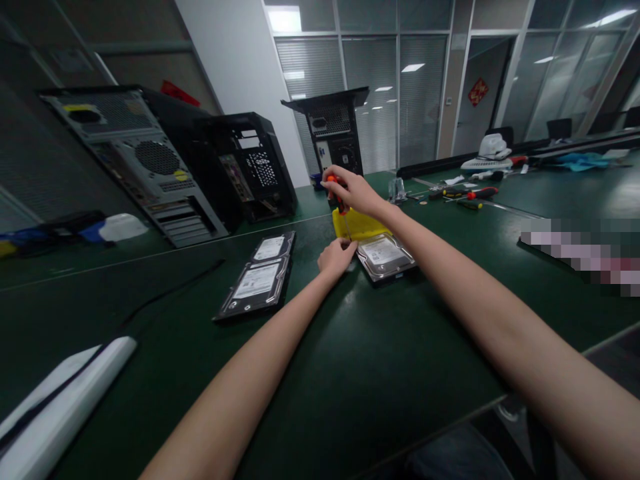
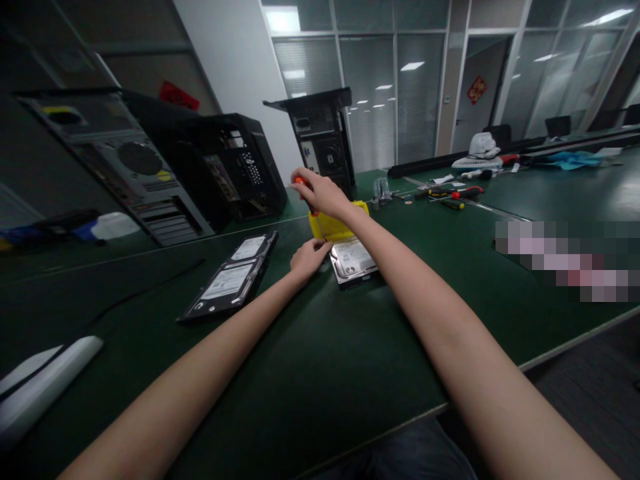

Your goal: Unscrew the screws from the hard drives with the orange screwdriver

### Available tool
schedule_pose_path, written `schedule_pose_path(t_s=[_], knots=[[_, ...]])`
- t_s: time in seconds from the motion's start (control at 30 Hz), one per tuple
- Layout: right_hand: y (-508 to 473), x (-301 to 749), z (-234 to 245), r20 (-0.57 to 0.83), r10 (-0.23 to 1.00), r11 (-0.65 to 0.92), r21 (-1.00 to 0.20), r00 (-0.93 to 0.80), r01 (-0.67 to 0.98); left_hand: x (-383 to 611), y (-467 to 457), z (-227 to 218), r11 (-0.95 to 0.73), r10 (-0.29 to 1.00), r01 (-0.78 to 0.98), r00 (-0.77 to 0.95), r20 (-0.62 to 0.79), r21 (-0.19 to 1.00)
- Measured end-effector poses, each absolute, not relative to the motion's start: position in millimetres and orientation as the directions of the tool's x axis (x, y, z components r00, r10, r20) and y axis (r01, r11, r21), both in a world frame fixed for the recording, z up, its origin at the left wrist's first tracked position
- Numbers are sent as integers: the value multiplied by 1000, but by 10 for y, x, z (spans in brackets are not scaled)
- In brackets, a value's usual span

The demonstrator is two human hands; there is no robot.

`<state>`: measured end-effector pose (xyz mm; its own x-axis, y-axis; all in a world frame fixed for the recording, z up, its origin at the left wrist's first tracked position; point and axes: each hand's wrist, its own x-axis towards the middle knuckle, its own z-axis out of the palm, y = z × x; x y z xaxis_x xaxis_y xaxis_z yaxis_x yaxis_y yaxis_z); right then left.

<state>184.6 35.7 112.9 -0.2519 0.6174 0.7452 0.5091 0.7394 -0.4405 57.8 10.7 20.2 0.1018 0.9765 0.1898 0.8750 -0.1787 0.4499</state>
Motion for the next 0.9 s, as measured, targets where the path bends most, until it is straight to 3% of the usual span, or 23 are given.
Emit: schedule_pose_path(t_s=[0.9], knots=[[383,1857,1161,775,589,775,-462,-229,431,569,110,201,-185,974,875,103,200,448]])
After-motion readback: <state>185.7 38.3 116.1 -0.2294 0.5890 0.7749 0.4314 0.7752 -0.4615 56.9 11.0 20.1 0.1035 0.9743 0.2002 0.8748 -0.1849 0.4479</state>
